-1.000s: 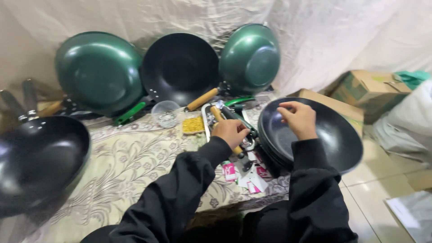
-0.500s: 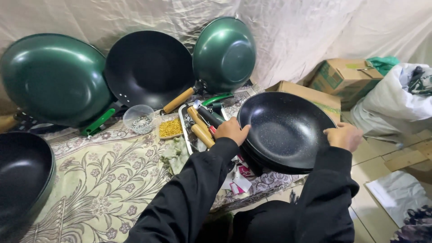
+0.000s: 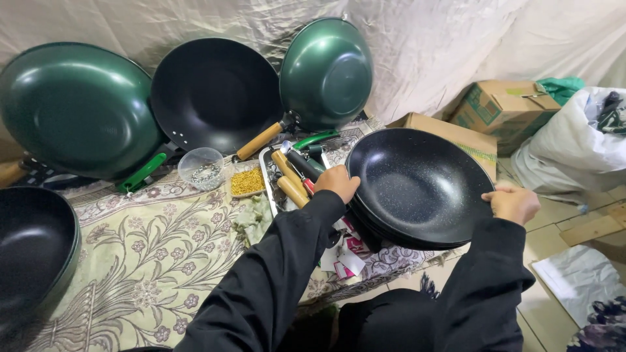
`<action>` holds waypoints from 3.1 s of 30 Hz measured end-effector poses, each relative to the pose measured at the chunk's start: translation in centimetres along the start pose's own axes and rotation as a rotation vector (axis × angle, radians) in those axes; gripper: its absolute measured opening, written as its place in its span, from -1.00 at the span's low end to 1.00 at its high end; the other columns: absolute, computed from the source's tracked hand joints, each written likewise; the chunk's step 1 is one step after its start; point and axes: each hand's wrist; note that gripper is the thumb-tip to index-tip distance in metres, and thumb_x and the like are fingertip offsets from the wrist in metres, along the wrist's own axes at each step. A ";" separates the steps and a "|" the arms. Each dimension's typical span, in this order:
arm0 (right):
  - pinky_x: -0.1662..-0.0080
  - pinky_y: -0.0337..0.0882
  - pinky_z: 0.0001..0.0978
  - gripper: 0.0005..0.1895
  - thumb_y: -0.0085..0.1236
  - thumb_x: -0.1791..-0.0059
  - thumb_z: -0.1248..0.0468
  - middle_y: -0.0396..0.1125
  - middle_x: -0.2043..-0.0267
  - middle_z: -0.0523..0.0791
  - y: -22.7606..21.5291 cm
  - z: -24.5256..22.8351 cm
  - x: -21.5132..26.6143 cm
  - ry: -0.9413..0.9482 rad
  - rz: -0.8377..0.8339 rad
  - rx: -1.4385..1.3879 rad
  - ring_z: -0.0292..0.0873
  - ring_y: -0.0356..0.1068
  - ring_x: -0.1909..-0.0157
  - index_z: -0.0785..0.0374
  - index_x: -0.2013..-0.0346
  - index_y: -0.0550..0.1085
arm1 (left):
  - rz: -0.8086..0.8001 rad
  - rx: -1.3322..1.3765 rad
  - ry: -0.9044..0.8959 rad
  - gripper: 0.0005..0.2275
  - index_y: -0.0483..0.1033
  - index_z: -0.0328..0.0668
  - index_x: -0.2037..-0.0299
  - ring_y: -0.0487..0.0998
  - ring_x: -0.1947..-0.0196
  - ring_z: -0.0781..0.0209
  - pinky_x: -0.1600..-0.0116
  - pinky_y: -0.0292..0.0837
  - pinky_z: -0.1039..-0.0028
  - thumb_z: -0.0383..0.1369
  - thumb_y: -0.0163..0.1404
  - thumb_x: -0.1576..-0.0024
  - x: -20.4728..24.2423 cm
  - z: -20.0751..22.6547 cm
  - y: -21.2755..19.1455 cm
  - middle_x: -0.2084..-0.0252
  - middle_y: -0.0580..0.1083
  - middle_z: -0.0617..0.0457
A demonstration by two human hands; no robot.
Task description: Assembling a handle onto a wok by attaching a metal bracket with a screw using a screwdriver.
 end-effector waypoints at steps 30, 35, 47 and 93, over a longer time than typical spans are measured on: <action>0.37 0.46 -0.52 -0.74 0.25 0.26 0.47 0.46 0.40 -0.15 1.4 -15.0 14.4 -0.216 -0.573 -0.951 -0.28 0.45 0.43 0.16 0.32 0.53 | 0.444 0.845 0.520 -0.74 0.52 -0.11 0.19 0.34 0.32 0.42 0.13 0.25 0.57 -0.52 -0.11 0.06 10.1 -8.1 -18.6 0.37 0.41 0.25; 0.66 0.18 -0.78 -0.68 0.36 0.18 0.35 0.22 0.52 -0.29 6.4 -16.8 22.1 -0.163 -0.851 -0.743 -0.48 0.23 0.61 0.06 0.21 0.46 | 0.687 0.769 0.209 -0.96 0.51 -0.23 0.49 0.47 0.29 0.27 0.13 0.42 0.37 -0.51 0.05 0.14 10.2 -23.0 -22.2 0.31 0.48 0.04; 0.61 0.23 -0.63 -0.82 0.26 0.17 0.42 0.16 0.65 -0.20 14.0 -15.7 35.3 -0.171 -1.353 -0.436 -0.35 0.23 0.65 0.19 0.48 0.39 | 0.721 0.607 -0.293 -0.86 0.30 -0.06 0.64 0.33 0.61 0.25 0.48 0.14 0.55 -0.48 0.03 0.33 15.7 -42.6 -22.1 0.70 0.28 0.10; 0.61 0.53 -0.38 -0.48 0.37 0.06 0.34 0.40 0.40 0.09 18.8 -10.9 40.4 -0.478 -1.319 -0.384 -0.14 0.45 0.55 0.19 -0.20 0.50 | 0.441 -0.338 -0.707 -0.79 0.63 0.12 0.11 0.63 -0.01 -0.13 -0.02 0.56 0.06 -0.08 0.04 -0.20 17.7 -38.6 -22.8 0.10 0.61 -0.02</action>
Point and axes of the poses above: each hand's wrist, its own x-axis away from the middle knuckle, its own y-axis out of the palm, z = x × y
